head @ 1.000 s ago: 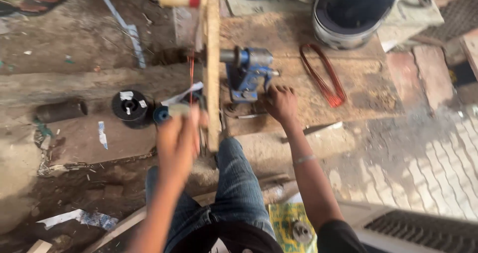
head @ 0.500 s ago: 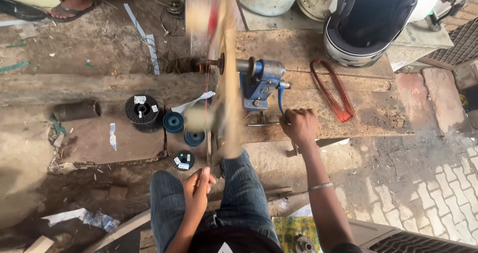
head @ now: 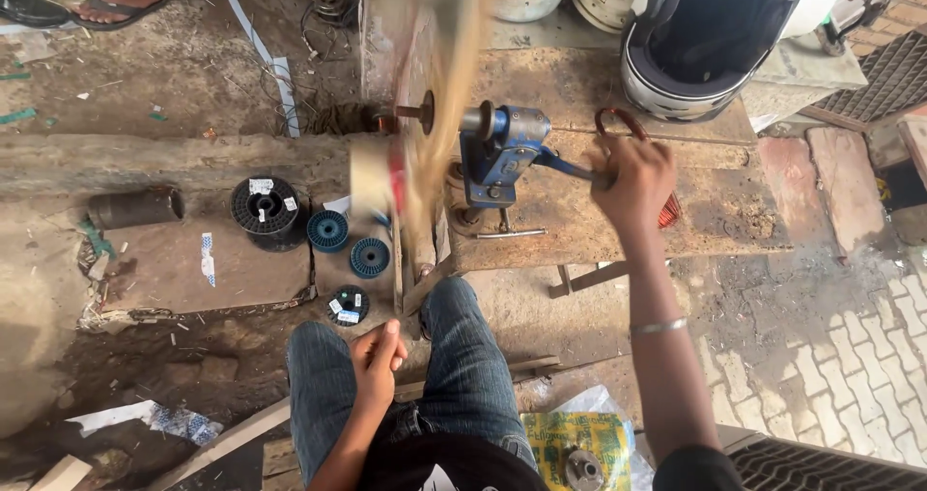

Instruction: The recorder is using a manual winding machine to wind copper wire onto a wooden spool for an electromechanical component.

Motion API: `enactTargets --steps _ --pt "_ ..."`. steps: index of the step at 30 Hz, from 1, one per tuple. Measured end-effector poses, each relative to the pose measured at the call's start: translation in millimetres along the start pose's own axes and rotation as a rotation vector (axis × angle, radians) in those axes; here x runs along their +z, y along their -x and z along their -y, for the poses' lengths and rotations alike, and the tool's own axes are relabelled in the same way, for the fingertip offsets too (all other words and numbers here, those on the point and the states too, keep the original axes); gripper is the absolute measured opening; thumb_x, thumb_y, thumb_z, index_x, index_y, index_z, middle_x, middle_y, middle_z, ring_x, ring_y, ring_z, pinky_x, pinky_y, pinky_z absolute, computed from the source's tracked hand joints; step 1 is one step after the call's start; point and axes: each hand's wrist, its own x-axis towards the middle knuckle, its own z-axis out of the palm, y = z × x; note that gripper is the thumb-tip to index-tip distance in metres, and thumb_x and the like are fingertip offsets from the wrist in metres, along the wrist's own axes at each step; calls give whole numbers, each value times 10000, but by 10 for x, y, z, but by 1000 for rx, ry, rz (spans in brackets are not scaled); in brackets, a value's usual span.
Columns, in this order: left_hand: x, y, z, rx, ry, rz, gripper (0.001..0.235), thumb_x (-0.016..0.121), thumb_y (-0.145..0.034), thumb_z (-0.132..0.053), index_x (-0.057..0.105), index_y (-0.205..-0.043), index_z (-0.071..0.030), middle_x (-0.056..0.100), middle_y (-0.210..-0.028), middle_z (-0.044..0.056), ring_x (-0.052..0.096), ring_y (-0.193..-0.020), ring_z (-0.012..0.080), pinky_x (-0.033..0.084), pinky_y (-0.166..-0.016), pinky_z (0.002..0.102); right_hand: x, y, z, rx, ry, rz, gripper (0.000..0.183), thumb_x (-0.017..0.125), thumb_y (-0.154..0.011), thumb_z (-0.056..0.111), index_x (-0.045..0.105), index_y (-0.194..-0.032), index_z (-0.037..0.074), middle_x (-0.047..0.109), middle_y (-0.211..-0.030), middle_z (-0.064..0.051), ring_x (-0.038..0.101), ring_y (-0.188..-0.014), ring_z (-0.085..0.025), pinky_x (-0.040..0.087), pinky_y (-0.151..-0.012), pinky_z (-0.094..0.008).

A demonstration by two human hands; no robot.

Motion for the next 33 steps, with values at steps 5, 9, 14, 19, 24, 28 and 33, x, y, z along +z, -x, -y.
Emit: enactTargets --steps 5,9,14,19,24,28,33 --pt "5 -45 31 0 -39 13 504 555 -1028 -245 527 -561 -57 481 -499 -4 372 -430 57 270 -423 246 199 -486 -203 91 -134 5 156 801 -1020 302 772 -973 156 472 -540 68 420 -499 -114 328 -609 -323" --pt "-25 -63 4 22 -53 34 511 552 -1033 -241 517 -557 -60 470 -490 -5 360 -424 55 269 -424 243 513 -754 -280 133 -180 18 261 759 -1064 385 724 -1111 131 550 -624 94 530 -612 -81 360 -698 -320" --pt "-19 -38 35 25 -53 6 488 560 -1025 -207 530 -565 -46 488 -496 8 369 -427 56 271 -419 247 717 -1007 -65 95 -151 104 825 811 -730 607 561 -1343 115 725 -815 29 678 -815 -188 449 -823 -455" --pt "-23 -47 -40 74 -67 14 485 560 -1026 -206 529 -568 -51 507 -500 6 371 -420 53 277 -411 247 1683 -442 -155 268 -36 419 732 732 -765 184 488 -1451 256 677 -1194 -92 619 -1133 -325 405 -974 -632" --pt "7 -50 -129 74 -85 16 490 567 -1028 -209 530 -565 -52 500 -489 6 380 -410 53 281 -406 248 1807 65 25 282 -63 617 648 715 -870 99 518 -1453 306 628 -1314 -111 573 -1241 -345 343 -1085 -633" --pt "-11 -111 -150 107 -90 28 495 570 -1025 -224 513 -561 -61 493 -484 -2 394 -399 52 293 -394 244 1532 402 285 289 -109 776 503 789 -772 447 660 -1205 227 656 -1198 -85 566 -1158 -327 349 -1016 -592" --pt "9 -57 -109 97 -85 18 509 575 -1025 -239 512 -550 -68 483 -470 -7 398 -395 54 284 -389 241 776 680 583 253 -145 637 369 774 -839 462 713 -1029 151 714 -999 -47 631 -957 -233 391 -931 -498"
